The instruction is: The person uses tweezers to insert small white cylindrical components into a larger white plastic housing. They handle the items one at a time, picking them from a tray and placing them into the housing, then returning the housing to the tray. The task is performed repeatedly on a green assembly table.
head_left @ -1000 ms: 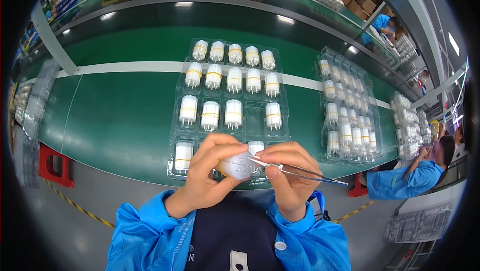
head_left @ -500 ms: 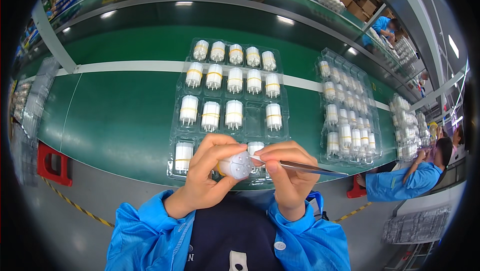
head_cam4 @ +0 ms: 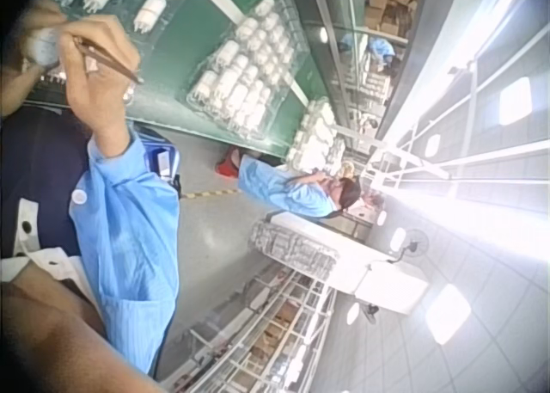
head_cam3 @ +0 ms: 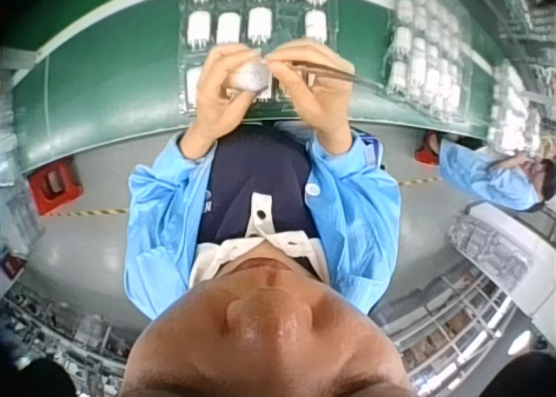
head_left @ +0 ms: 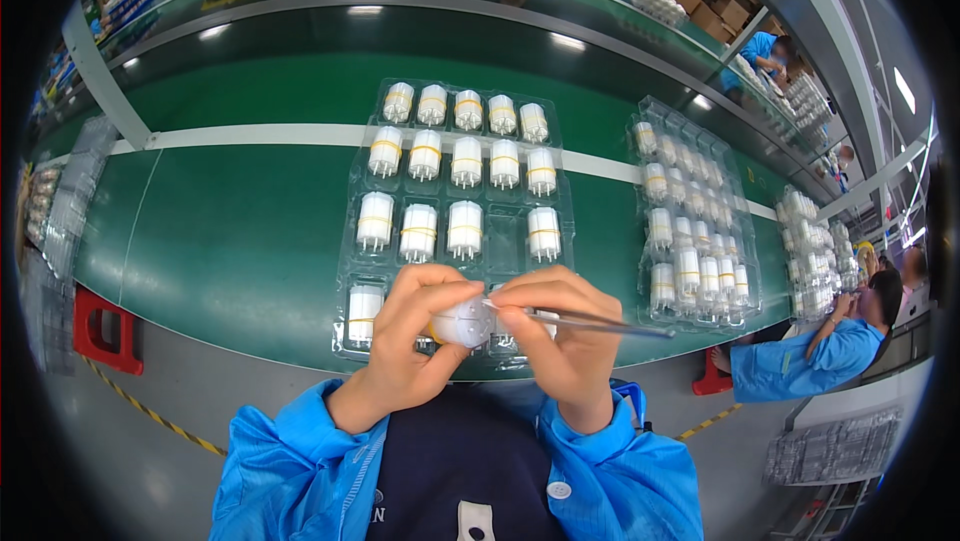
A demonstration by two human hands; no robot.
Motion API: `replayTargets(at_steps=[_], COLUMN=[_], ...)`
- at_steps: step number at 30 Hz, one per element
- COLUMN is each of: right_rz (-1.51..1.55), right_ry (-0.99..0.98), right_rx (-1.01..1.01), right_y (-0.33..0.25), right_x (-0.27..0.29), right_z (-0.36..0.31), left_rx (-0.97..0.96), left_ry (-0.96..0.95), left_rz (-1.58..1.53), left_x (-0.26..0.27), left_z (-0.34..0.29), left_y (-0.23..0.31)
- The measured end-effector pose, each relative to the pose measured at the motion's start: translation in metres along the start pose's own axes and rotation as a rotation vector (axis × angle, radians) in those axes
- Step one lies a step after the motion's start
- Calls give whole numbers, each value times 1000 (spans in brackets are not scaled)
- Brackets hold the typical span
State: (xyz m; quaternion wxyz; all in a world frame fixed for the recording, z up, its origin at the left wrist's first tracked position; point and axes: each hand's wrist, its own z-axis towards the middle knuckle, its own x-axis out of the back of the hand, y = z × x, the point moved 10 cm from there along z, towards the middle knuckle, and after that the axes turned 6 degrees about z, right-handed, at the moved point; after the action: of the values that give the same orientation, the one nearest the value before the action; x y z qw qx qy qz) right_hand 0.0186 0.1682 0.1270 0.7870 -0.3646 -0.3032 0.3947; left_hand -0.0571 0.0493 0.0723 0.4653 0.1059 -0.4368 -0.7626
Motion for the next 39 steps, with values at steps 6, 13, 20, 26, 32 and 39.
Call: replayTargets(at_steps=[6,13,20,26,32,39], right_rz=[158,175,238,300,231,217], right_ry=[20,130,243,235,139,118], right_rx=[9,-23,21,-2,27,-5], right_y=[-6,7,16,7,2,5], right_x=[-2,9,26,23,13,10], right_z=[-22,-27,-30,-33,-29,-26], left_rx=[36,69,36,31,-11,-44], left_ry=[74,-128,-165,-141,-146,-141], left_rz=[-14,-424,-412,-201,-141,-49], left_x=[8,-17,-22,-18,-18,-16], left_z=[5,-5,-11,-7,-8,-10], left_y=[-2,-1,-3,2,1,2])
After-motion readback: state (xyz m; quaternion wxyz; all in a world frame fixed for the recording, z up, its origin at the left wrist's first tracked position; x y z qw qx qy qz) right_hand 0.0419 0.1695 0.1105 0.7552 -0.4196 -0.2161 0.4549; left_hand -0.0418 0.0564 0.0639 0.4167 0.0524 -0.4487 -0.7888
